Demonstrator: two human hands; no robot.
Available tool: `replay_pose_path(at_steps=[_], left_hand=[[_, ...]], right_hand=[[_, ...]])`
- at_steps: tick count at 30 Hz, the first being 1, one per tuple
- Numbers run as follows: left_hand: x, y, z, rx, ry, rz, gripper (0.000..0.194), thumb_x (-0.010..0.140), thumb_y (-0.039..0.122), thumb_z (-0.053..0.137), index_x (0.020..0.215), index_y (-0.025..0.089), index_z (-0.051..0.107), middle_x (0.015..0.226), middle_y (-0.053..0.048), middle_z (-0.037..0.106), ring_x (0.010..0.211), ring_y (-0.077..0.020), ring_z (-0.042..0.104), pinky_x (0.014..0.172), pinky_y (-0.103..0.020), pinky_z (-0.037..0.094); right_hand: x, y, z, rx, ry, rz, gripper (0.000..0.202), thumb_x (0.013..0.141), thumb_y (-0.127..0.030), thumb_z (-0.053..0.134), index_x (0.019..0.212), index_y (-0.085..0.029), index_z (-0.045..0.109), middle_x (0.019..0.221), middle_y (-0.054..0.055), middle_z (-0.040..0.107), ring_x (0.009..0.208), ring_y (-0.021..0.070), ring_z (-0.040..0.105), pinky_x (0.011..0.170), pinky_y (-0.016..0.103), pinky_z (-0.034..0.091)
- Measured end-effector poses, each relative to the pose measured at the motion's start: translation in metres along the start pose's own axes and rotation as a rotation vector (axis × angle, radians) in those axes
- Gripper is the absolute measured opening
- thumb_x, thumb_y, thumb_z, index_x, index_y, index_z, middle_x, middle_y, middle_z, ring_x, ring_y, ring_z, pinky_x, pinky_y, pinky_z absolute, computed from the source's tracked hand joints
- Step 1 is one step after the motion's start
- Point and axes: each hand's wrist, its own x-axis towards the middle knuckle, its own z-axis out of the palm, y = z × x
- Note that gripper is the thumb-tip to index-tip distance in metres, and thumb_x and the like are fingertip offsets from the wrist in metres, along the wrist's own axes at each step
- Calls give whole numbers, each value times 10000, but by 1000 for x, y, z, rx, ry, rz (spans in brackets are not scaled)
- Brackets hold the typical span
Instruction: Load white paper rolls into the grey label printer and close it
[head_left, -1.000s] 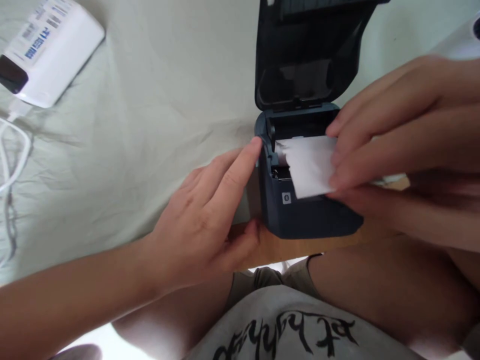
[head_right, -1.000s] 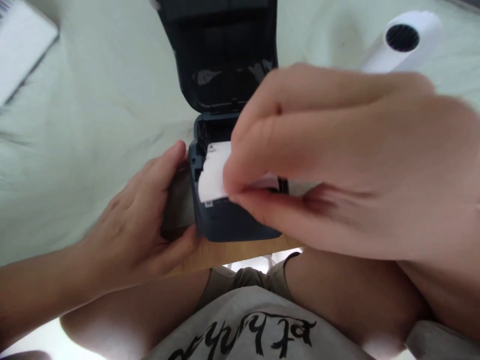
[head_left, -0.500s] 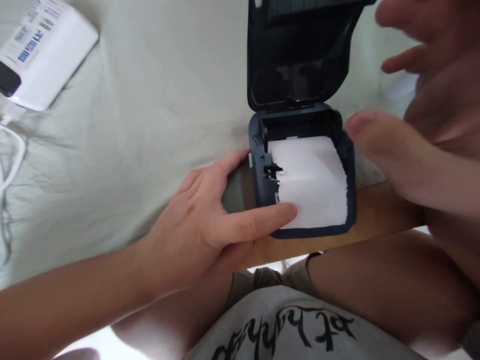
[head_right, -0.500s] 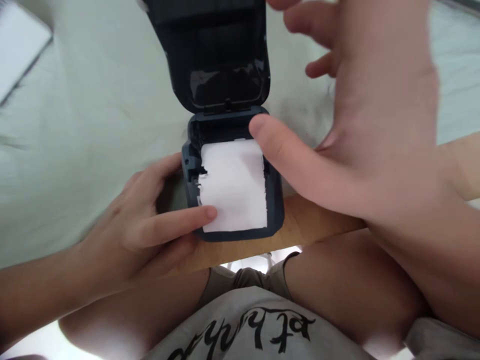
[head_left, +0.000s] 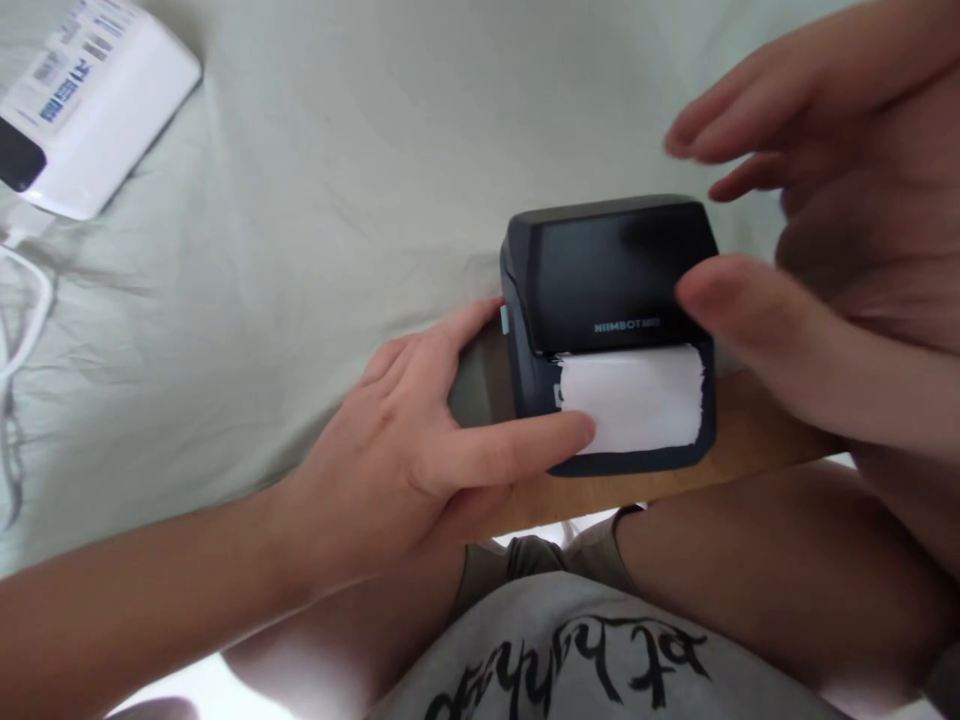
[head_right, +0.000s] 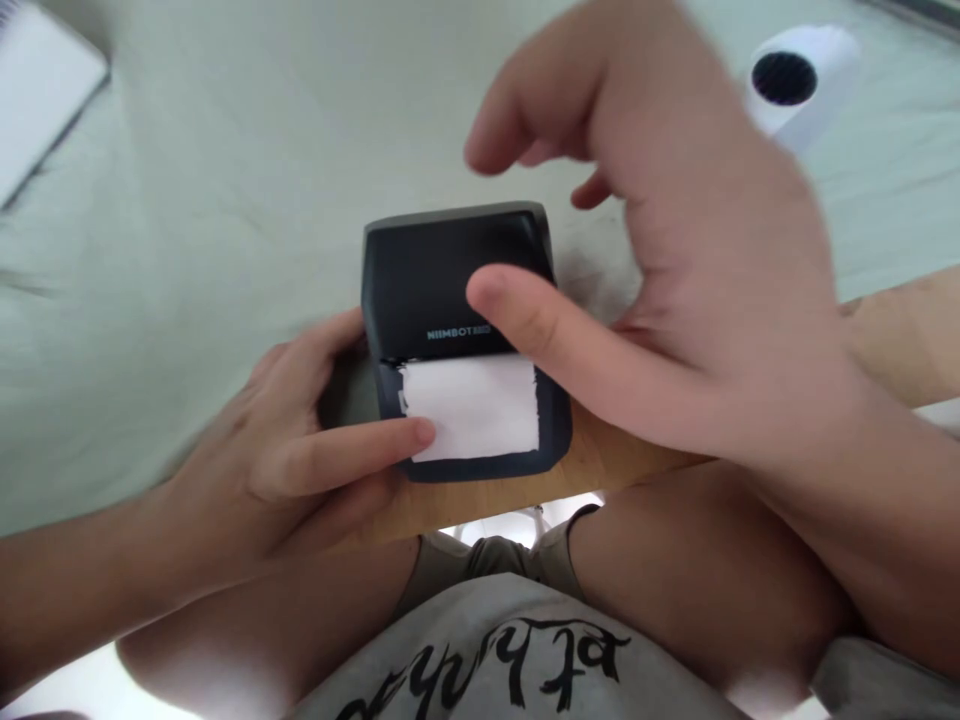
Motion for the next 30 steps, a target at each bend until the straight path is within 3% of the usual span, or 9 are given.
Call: replay_pose_path(at_steps=[4,6,11,15,17,20,22,26,30], left_hand=[[2,2,-1,12,-3,-14,695,1189,174,626,1833,426,562,1937,-217,609,1701,-465,744,1273,-741,730],[5,4,-2,36,-9,-23,721,1172,182,620,1875,318,541,1895,-279,647,1665,-483,779,1261,-742,751],[8,8,-2,43,-39,-67,824,1118,183,644,1914,362,524,1938,-200,653,1674,-478,798,1307,-744,765],[10,7,-2,62,-6,-62,855,1131,211,596,1968,192,425,1867,-258,722,1668,-496,806,1322,-690,769],[11,6,-4,104,-42,-54,856,1143,240,584,1972,122,405,1841,-297,733,1664,-502,806,1323,-671,770],[12,5,-9,131,-135,-11,871,1139,268,614,1957,52,411,1845,-366,701,1674,-531,792,1330,-678,765],[10,4,-8,130,-138,-2,889,1136,279,613,1966,45,399,1848,-375,690,1682,-533,783,1335,-685,760],[3,6,0,79,-41,-90,910,1151,282,600,2025,180,370,1932,-276,634,1764,-468,720,1412,-650,723],[4,4,-1,40,22,-108,796,1176,278,645,1958,192,520,1977,-255,574,1811,-440,680,1435,-590,718]], right_hand=[[10,12,16,13,-62,28,734,1243,-994,398,1538,-475,824,1669,-1,763,1836,326,670,1146,338,813],[14,22,14,23,-90,68,788,1247,-1004,346,1590,-452,791,1650,21,769,1803,317,701,1122,337,824],[10,24,13,-22,-128,60,768,1250,-980,447,1702,-411,695,1602,50,759,1699,288,755,1200,376,823],[5,12,15,-28,-252,-17,823,1226,-984,541,1792,-391,608,1533,59,756,1470,232,826,1168,391,818],[7,12,12,-63,-240,-87,817,1224,-960,586,1795,-376,613,1618,76,726,1530,235,793,1218,390,799],[11,21,10,-103,-106,-106,768,1235,-915,615,1773,-366,637,1687,98,698,1697,282,712,1291,405,784],[14,29,13,-87,-81,-77,754,1246,-904,599,1780,-371,624,1627,100,730,1698,294,723,1288,423,793],[13,38,19,-67,-93,-50,756,1264,-903,548,1812,-385,599,1595,83,766,1677,298,757,1283,441,795],[6,32,15,-76,-133,-68,795,1265,-938,495,1850,-404,566,1470,51,825,1453,251,867,1128,399,800]])
